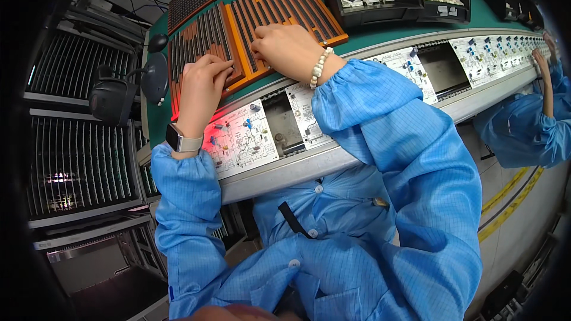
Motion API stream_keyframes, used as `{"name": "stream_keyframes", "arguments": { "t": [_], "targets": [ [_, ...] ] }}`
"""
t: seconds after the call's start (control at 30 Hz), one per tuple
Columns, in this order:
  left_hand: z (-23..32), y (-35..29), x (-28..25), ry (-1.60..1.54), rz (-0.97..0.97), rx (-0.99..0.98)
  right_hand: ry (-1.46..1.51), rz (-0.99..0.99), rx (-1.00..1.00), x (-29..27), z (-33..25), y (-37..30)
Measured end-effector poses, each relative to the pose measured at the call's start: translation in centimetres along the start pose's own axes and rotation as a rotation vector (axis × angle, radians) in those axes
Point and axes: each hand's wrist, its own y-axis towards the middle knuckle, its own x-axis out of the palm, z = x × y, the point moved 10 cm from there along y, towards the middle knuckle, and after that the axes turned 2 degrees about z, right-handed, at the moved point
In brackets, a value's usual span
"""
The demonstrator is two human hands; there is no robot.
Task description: Manually inserting electronic components into a printed circuit board on an assembly line.
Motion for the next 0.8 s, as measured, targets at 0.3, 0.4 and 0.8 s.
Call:
{"name": "stream_keyframes", "arguments": {
  "t": [0.3,0.4,0.8],
  "targets": [
    [1.1,-0.3,-1.8,-0.014,0.088,0.035,-0.06,0.03,-0.074,-0.4,-0.7,-0.1],
    [3.7,-1.8,-3.4,-0.17,0.096,0.044,-0.004,0.081,-0.066,-2.0,-0.8,-0.2],
    [6.4,-7.4,0.9,-0.331,-0.175,0.059,0.079,0.186,-0.095,-4.3,-2.1,-1.1]
  ]
}}
